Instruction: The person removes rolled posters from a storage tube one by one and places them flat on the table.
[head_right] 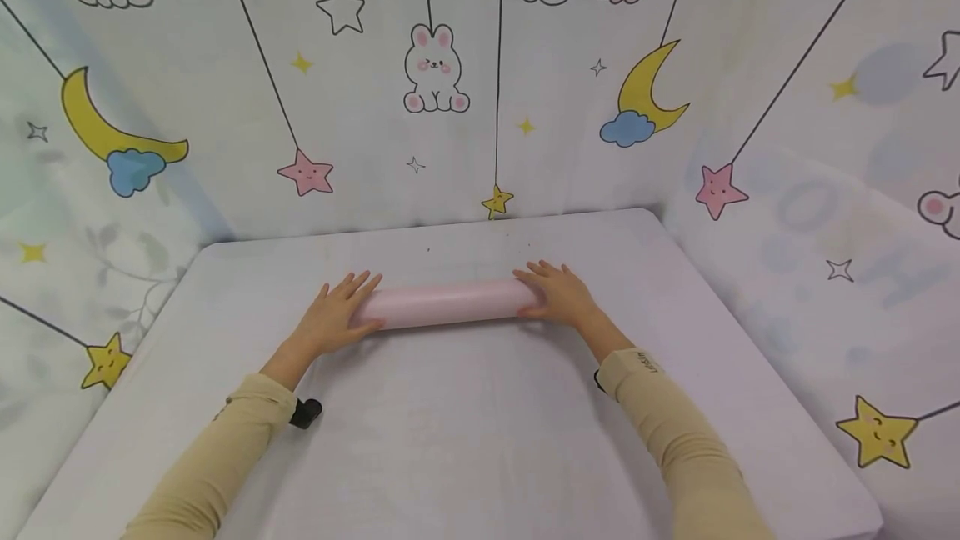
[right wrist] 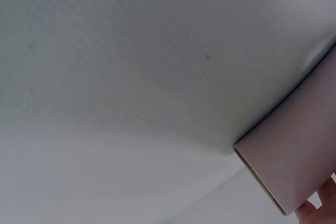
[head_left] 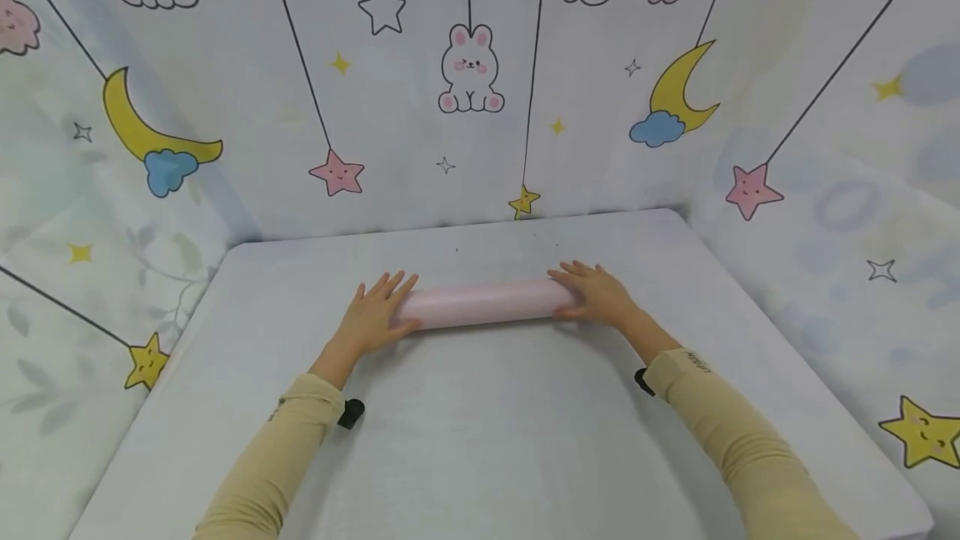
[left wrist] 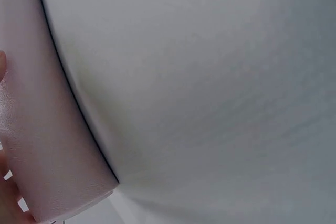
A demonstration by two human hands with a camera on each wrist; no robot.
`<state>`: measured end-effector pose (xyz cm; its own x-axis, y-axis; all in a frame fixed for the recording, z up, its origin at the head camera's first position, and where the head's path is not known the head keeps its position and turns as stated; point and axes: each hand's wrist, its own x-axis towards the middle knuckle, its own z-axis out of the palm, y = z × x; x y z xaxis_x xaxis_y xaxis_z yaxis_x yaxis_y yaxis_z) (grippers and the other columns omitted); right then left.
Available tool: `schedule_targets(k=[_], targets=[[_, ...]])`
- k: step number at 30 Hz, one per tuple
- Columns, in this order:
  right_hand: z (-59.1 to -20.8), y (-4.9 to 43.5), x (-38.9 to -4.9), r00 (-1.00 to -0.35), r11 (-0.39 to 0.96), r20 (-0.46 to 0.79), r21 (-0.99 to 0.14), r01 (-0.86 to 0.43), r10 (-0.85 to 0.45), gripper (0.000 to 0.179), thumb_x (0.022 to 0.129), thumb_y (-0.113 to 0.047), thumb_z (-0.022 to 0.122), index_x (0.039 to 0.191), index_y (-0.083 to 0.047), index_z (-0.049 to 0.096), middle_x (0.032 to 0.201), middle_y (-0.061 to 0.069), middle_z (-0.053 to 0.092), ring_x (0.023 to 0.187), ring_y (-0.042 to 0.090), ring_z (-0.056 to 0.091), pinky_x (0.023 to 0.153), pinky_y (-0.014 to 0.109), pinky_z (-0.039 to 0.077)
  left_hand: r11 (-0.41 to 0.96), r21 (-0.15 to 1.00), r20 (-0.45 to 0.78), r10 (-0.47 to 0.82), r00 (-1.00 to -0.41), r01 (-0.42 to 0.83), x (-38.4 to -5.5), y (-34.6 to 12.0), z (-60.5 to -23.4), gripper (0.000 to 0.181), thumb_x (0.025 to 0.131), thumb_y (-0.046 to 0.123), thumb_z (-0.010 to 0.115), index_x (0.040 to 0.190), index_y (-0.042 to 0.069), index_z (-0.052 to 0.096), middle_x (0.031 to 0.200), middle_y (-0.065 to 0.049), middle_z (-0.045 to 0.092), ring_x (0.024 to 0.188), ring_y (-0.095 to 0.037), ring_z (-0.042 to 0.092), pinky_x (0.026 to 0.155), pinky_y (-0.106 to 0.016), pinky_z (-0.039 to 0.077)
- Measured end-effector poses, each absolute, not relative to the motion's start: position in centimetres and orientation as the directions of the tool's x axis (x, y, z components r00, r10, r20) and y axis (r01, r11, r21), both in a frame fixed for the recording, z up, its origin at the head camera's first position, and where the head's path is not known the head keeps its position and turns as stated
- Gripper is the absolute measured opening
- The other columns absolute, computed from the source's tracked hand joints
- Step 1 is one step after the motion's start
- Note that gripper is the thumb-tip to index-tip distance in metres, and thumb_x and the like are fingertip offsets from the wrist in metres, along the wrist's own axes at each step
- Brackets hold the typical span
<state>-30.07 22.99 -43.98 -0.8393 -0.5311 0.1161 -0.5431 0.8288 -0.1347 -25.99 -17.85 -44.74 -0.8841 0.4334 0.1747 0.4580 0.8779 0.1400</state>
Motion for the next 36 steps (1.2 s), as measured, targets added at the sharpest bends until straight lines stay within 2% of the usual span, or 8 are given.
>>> schedule_targets(k=[7,15,22,36], targets=[[-44.1,22.8,-30.0,-0.832,0.827,0.145,-0.11,-0.551,-0.535,0.076,0.072,-0.052,0.071,0.135,-0.018,0.046,0.137,0.013,0.044,0.128,0.035,0.035,0.102,0.057,0.019,0.882,0.137,0.179,0.425,-0.887,0.451,-25.8,-17.9,-44.8,0.072,0.085,0.055,0.053,0.143,0.017,0.033,0.143,-0.013,0.035,0.132,-0.034,0.027,0.102,-0.06,0.013],[-44.3,22.7,-29.7,-0.818,0.819,0.196,-0.096,-0.566,-0.541,0.071,0.07,-0.047,0.074,0.131,-0.019,0.051,0.125,0.012,0.055,0.116,0.031,0.049,0.097,0.051,0.032,0.869,0.16,0.22,0.432,-0.875,0.469,-25.6,-17.9,-44.8,0.066,0.084,0.049,0.059,0.138,0.015,0.042,0.126,-0.014,0.051,0.117,-0.036,0.044,0.096,-0.057,0.027],[-44.0,22.6,-29.4,-0.811,0.815,0.204,-0.088,-0.573,-0.549,0.07,0.07,-0.046,0.074,0.13,-0.016,0.053,0.121,0.013,0.057,0.111,0.033,0.052,0.093,0.05,0.037,0.866,0.168,0.197,0.439,-0.877,0.471,-25.5,-17.8,-44.6,0.064,0.085,0.048,0.058,0.137,0.015,0.043,0.124,-0.016,0.051,0.115,-0.037,0.045,0.094,-0.055,0.028],[-44.6,24.7,-29.0,-0.825,0.826,0.189,-0.096,-0.555,-0.533,0.068,0.071,-0.046,0.074,0.129,-0.016,0.054,0.12,0.014,0.058,0.11,0.033,0.052,0.094,0.049,0.037,0.854,0.171,0.208,0.457,-0.865,0.492,-25.0,-15.9,-45.1,0.063,0.084,0.047,0.059,0.136,0.014,0.044,0.121,-0.015,0.053,0.112,-0.036,0.047,0.09,-0.055,0.032]])
